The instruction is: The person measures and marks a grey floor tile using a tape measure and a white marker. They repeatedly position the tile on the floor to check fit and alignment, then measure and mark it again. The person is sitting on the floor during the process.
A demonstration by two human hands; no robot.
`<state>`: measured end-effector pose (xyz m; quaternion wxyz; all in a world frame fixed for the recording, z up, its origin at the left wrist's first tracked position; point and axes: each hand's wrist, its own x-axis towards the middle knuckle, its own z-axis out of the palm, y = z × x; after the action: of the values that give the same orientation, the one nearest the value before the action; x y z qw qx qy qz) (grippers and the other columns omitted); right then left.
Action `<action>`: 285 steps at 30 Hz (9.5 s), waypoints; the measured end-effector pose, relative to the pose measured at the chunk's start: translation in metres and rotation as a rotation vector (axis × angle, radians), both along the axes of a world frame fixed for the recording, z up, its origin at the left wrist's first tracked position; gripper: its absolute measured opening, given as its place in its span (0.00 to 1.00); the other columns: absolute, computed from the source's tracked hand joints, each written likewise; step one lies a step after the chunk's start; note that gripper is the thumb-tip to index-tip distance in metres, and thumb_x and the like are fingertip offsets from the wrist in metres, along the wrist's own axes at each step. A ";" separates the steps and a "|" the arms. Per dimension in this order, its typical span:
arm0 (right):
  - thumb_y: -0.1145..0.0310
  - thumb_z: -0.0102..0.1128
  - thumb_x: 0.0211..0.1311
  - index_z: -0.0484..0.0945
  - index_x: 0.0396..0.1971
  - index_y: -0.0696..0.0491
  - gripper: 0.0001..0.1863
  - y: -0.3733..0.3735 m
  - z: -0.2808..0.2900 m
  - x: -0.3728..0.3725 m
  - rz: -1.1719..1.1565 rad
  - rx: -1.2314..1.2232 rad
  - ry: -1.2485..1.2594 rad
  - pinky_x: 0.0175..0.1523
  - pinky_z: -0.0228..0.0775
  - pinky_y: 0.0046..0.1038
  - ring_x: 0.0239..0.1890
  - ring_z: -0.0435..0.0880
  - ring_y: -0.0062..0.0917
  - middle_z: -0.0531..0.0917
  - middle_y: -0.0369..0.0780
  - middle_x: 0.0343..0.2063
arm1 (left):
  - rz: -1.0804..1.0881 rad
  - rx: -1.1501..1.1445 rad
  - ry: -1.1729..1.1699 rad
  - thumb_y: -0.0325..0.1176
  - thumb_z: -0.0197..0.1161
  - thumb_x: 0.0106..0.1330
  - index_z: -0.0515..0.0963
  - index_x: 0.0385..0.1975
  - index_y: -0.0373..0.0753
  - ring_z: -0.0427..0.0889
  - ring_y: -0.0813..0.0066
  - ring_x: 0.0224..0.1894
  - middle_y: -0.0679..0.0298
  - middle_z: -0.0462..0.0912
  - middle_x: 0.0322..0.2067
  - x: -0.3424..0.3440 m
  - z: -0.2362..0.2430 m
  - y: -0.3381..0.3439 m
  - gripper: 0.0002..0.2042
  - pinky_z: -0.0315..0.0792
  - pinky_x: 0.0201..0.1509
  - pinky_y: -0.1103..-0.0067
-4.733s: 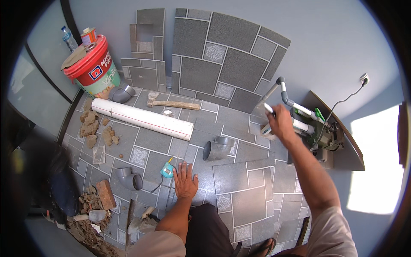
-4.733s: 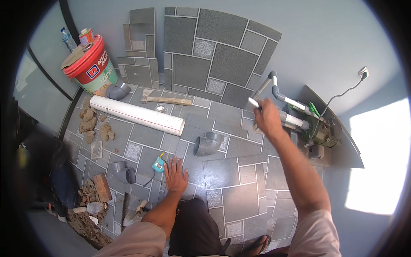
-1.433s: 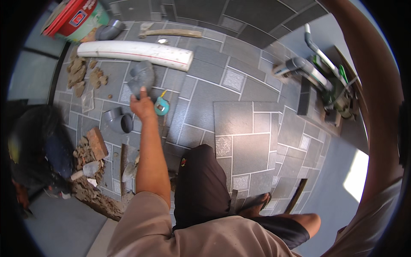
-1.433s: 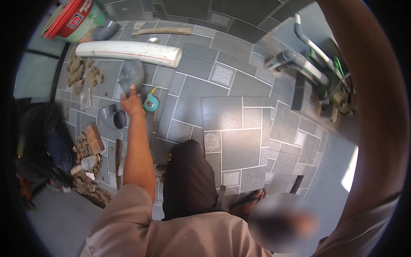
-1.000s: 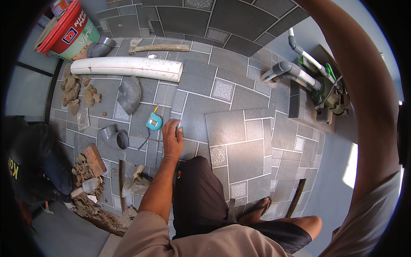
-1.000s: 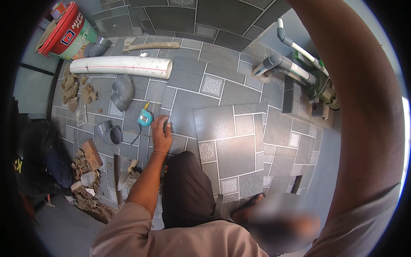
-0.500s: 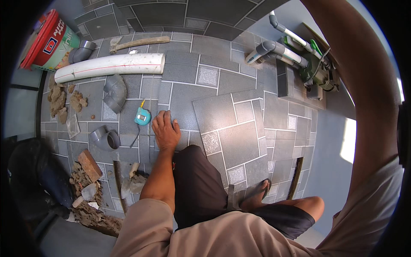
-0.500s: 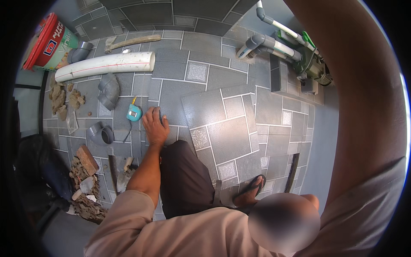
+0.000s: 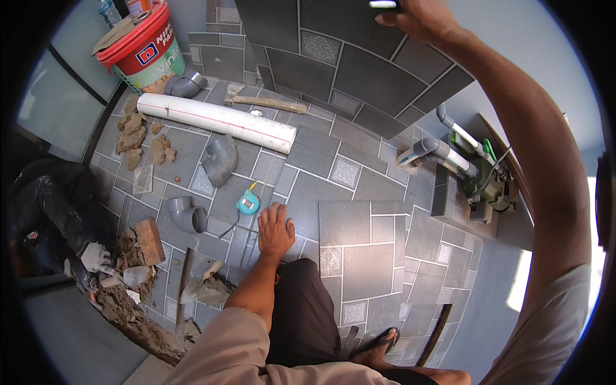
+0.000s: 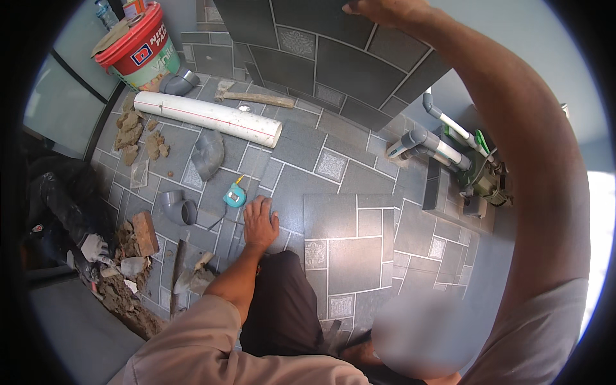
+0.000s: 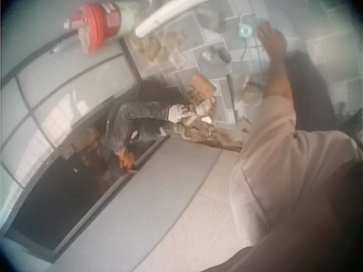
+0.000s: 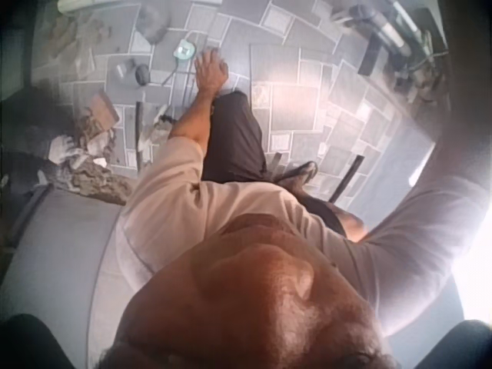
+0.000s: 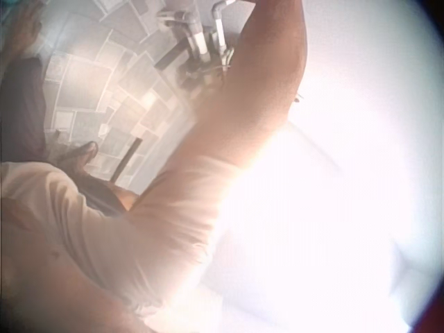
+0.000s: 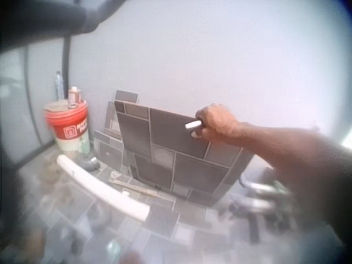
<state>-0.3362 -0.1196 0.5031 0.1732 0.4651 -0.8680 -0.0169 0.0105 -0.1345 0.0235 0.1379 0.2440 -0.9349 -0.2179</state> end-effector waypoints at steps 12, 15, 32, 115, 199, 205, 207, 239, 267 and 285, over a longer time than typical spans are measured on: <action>0.61 0.73 0.60 0.86 0.35 0.57 0.14 0.212 0.069 0.141 0.057 0.039 -0.051 0.42 0.79 0.41 0.34 0.88 0.37 0.88 0.46 0.30 | 0.003 -0.096 0.004 0.37 0.63 0.65 0.73 0.58 0.39 0.67 0.49 0.63 0.54 0.70 0.61 -0.008 -0.010 0.019 0.22 0.61 0.70 0.57; 0.60 0.73 0.60 0.86 0.36 0.57 0.14 0.296 0.067 0.195 -0.015 0.078 -0.084 0.42 0.79 0.41 0.34 0.88 0.37 0.88 0.46 0.30 | -0.047 -0.083 0.028 0.37 0.64 0.65 0.73 0.58 0.39 0.66 0.49 0.64 0.54 0.69 0.62 -0.016 -0.023 0.028 0.22 0.60 0.71 0.57; 0.58 0.71 0.62 0.86 0.39 0.57 0.17 0.432 0.057 0.296 0.078 0.023 -0.168 0.43 0.81 0.39 0.36 0.88 0.35 0.89 0.46 0.33 | -0.271 1.690 0.637 0.76 0.54 0.63 0.65 0.69 0.32 0.66 0.61 0.71 0.54 0.71 0.68 -0.023 0.160 0.052 0.50 0.51 0.77 0.62; 0.61 0.72 0.60 0.90 0.43 0.48 0.13 0.340 -0.324 -0.013 -0.826 -0.709 -1.157 0.52 0.79 0.38 0.43 0.89 0.42 0.90 0.47 0.37 | 1.206 1.250 -0.114 0.63 0.67 0.64 0.61 0.74 0.33 0.58 0.48 0.77 0.50 0.60 0.76 0.099 0.131 0.099 0.48 0.46 0.77 0.46; 0.66 0.59 0.63 0.85 0.49 0.57 0.18 0.290 -0.266 -0.021 -0.460 0.203 -0.777 0.61 0.76 0.40 0.56 0.85 0.43 0.86 0.51 0.52 | 1.184 1.380 -0.138 0.65 0.67 0.62 0.63 0.73 0.33 0.64 0.48 0.73 0.52 0.67 0.72 0.129 0.097 0.100 0.48 0.49 0.76 0.48; 0.67 0.60 0.63 0.83 0.47 0.58 0.15 0.302 -0.282 -0.024 -0.388 0.178 -0.540 0.58 0.78 0.40 0.54 0.86 0.42 0.87 0.49 0.47 | 1.222 1.327 -0.170 0.65 0.67 0.62 0.62 0.73 0.33 0.63 0.47 0.73 0.52 0.65 0.73 0.115 0.103 0.109 0.49 0.48 0.76 0.47; 0.66 0.60 0.63 0.82 0.47 0.58 0.16 0.305 -0.285 -0.030 -0.539 0.027 -0.503 0.57 0.78 0.41 0.53 0.87 0.43 0.87 0.49 0.46 | 1.184 1.348 -0.168 0.66 0.67 0.62 0.62 0.74 0.33 0.61 0.47 0.75 0.52 0.64 0.74 0.115 0.106 0.107 0.49 0.46 0.77 0.46; 0.77 0.64 0.60 0.85 0.36 0.59 0.05 0.313 -0.298 -0.084 -0.516 -0.238 -1.565 0.21 0.63 0.26 0.16 0.77 0.19 0.88 0.41 0.23 | 1.167 1.387 -0.169 0.66 0.67 0.61 0.57 0.76 0.37 0.58 0.48 0.76 0.53 0.61 0.75 0.129 0.096 0.102 0.51 0.43 0.78 0.47; 0.73 0.64 0.60 0.85 0.30 0.56 0.04 0.318 -0.313 -0.076 -0.558 -0.347 -1.511 0.23 0.68 0.29 0.17 0.82 0.20 0.87 0.38 0.21 | 1.142 1.385 -0.161 0.66 0.65 0.63 0.57 0.76 0.33 0.54 0.47 0.78 0.50 0.56 0.77 0.127 0.094 0.102 0.51 0.40 0.78 0.46; 0.69 0.58 0.59 0.86 0.19 0.55 0.13 0.299 -0.313 -0.089 -0.544 0.075 -1.235 0.31 0.76 0.34 0.21 0.85 0.29 0.86 0.42 0.18 | 1.134 1.371 -0.167 0.65 0.64 0.64 0.57 0.75 0.32 0.57 0.47 0.77 0.50 0.59 0.76 0.126 0.092 0.104 0.50 0.43 0.78 0.49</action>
<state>-0.4250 0.1798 0.1902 -0.3814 0.1599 -0.8927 0.1790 0.1365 -0.0303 0.1150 -0.0197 0.7134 -0.3448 -0.6097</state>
